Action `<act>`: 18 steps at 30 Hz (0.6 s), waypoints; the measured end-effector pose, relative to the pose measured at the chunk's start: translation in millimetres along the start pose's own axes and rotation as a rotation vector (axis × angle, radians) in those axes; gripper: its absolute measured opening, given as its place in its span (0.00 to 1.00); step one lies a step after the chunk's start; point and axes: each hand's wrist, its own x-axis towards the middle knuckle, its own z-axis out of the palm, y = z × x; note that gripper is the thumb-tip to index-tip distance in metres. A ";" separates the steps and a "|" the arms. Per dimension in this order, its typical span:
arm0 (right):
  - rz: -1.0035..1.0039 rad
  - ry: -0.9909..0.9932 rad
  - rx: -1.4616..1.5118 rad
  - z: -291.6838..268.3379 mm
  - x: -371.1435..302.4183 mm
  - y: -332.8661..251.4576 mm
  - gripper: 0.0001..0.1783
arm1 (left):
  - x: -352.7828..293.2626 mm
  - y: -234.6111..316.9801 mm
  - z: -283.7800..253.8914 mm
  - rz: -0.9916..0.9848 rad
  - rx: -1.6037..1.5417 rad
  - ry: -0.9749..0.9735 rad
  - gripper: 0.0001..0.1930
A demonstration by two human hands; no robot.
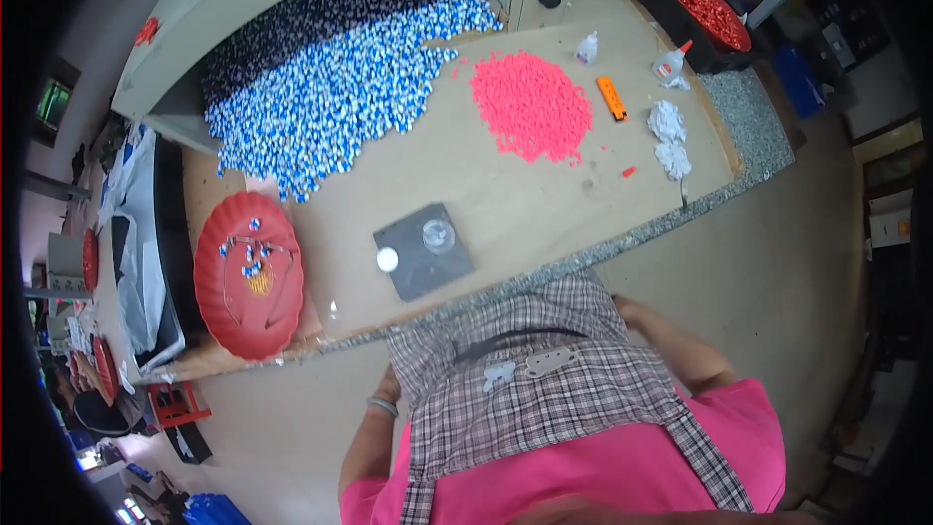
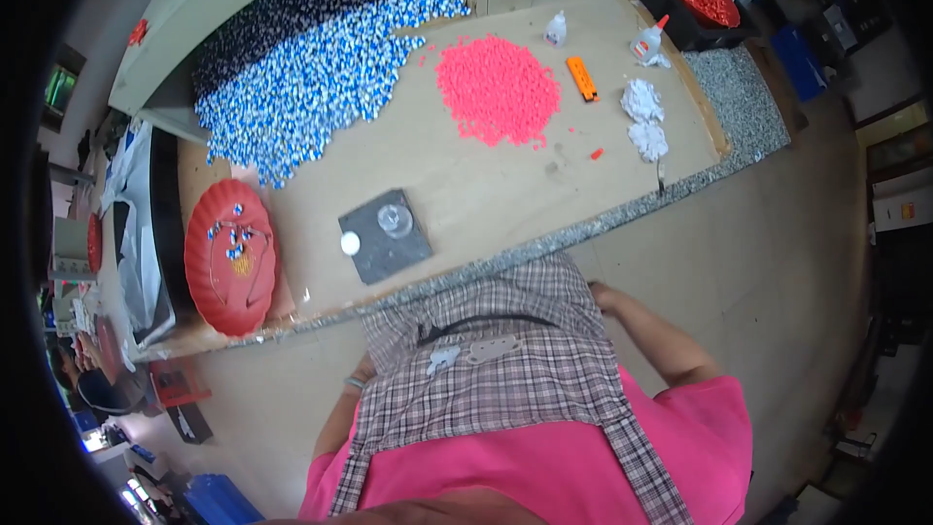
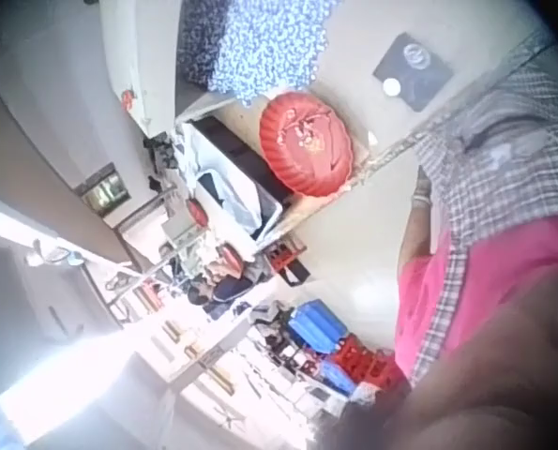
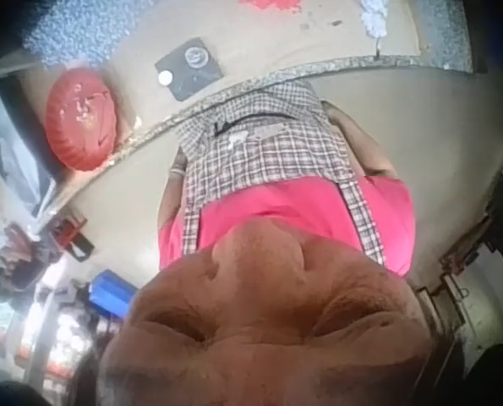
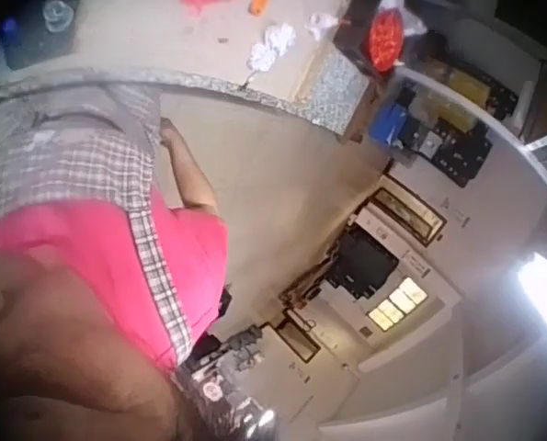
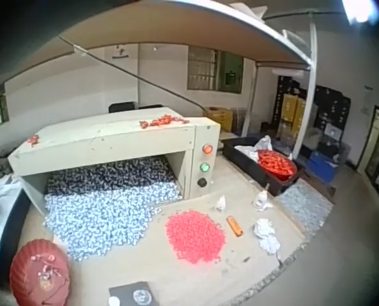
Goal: The person assembles small figurines by picking up components, applying glue to small pieces, and attaching them onto the figurine bodies by hand. They place the assembled figurines onto a dish and empty the dish into a tray.
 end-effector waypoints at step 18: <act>-1.031 0.890 -0.554 -3.0 -84.3 -314.9 0.11 | -172.2 413.5 -120.8 0.907 -0.149 -0.252 0.07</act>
